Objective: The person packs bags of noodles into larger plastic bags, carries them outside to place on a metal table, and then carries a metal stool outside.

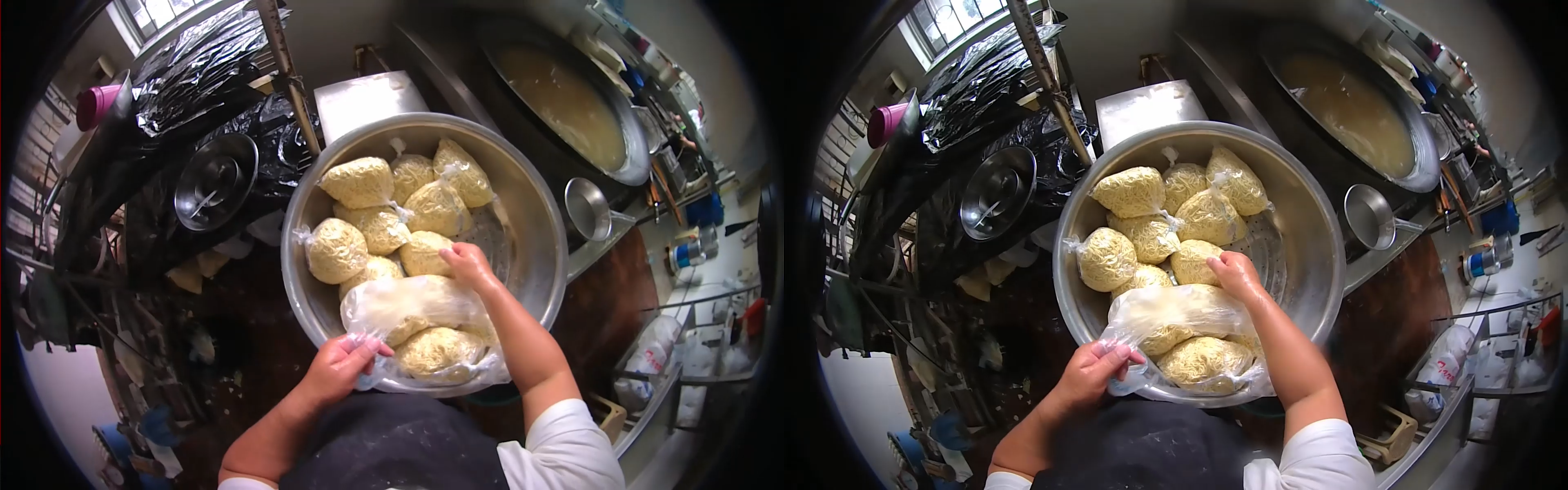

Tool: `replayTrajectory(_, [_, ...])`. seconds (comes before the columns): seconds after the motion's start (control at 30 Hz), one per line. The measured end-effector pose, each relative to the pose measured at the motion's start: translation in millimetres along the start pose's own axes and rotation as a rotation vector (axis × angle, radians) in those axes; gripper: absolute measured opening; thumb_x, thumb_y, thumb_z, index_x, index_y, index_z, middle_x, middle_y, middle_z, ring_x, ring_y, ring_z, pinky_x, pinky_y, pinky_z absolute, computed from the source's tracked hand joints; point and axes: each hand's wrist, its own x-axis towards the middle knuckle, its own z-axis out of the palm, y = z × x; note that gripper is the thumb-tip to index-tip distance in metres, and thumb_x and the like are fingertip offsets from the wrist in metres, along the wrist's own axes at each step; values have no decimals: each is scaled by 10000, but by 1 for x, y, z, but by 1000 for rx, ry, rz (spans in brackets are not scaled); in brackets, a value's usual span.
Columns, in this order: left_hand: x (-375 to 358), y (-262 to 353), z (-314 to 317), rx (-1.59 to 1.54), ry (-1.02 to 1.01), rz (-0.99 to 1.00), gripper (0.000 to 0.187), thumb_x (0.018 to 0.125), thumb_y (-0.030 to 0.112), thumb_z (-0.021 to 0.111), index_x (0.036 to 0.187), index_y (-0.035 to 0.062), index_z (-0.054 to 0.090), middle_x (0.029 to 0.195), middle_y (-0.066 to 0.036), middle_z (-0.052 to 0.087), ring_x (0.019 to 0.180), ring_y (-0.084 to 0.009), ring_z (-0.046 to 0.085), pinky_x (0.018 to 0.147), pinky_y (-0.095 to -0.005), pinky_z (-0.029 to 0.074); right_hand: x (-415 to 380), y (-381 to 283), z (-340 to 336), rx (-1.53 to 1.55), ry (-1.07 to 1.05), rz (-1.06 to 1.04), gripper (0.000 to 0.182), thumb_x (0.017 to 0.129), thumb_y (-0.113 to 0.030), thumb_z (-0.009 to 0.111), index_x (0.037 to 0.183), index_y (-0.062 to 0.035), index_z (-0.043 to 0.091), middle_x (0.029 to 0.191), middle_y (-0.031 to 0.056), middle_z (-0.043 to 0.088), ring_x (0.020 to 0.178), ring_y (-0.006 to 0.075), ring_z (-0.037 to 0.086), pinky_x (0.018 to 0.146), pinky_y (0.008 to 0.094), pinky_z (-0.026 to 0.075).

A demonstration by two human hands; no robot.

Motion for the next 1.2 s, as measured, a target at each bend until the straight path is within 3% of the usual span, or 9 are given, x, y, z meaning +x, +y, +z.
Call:
replayTrajectory(0.2, [18, 32, 0, -287, -199, -117, 458, 944, 233, 458, 1328, -5, 384, 590, 37, 401, 525, -58, 349, 514, -197, 300, -46, -51, -63, 306, 101, -274, 384, 821, -216, 662, 550, -64, 437, 522, -36, 371, 501, 69, 317, 450, 277, 290])
replayTrajectory(0.37, [37, 32, 11, -358, -212, -142, 489, 947, 268, 451, 1347, 6, 349, 595, 13, 414, 530, -80, 368, 516, -207, 310, -118, -116, -168, 684, 78, -290, 319, 814, -159, 664, 569, -113, 464, 525, -51, 440, 454, 16, 389, 404, 192, 283])
replayTrajectory(0.53, [52, 36, 17, -400, -241, -125, 508, 947, 289, 442, 1370, 39, 313, 612, -1, 431, 532, -88, 375, 514, -205, 310, -144, -101, -170, 1036, 137, -178, 187, 815, -127, 630, 669, -92, 519, 575, -11, 525, 457, 55, 468, 409, 193, 374])
replayTrajectory(0.6, [52, 31, 18, -406, -318, -100, 523, 950, 261, 440, 1400, 67, 259, 621, 19, 404, 535, -75, 357, 517, -197, 299, -143, -77, -145, 966, 134, -153, 185, 807, -128, 646, 674, -88, 524, 593, -4, 539, 489, 69, 502, 431, 205, 412])
replayTrajectory(0.7, [45, 27, 11, -444, -474, -72, 550, 948, 213, 454, 1427, 106, 207, 635, 46, 371, 543, -54, 343, 523, -187, 286, -151, -61, -104, 216, 107, -236, 292, 780, -194, 706, 615, -57, 508, 577, -3, 499, 520, 72, 431, 471, 235, 363])
replayTrajectory(0.83, [31, 21, 2, -365, -556, -150, 586, 939, 204, 481, 1440, 117, 189, 642, 80, 345, 538, -30, 311, 490, -187, 255, -144, -82, -70, -392, 23, -438, 418, 688, -300, 726, 1027, -107, 574, 929, 127, 620, 898, 339, 576, 836, 408, 455])
replayTrajectory(1.03, [10, 16, -12, -389, -546, -205, 562, 935, 207, 485, 1427, 101, 233, 636, 84, 348, 543, -25, 299, 489, -184, 237, -71, -158, -73, -123, 49, -493, 325, 725, -276, 721, 939, -45, 641, 876, 114, 629, 814, 228, 622, 724, 317, 495])
replayTrajectory(1.1, [5, 18, -8, -329, -514, -218, 589, 926, 219, 491, 1424, 61, 219, 633, 84, 324, 540, -28, 291, 501, -180, 236, -36, -177, -31, -97, -223, -390, 350, 733, -267, 717, 987, -42, 631, 915, 127, 636, 829, 239, 627, 738, 327, 499])
replayTrajectory(1.2, [3, 8, 1, -281, -506, -183, 566, 943, 209, 466, 1424, 54, 210, 650, 83, 327, 552, -25, 282, 503, -181, 233, 5, -198, 53, -430, -240, -500, 554, 726, -373, 680, 1164, -64, 539, 1103, 170, 585, 1037, 312, 557, 883, 396, 445])
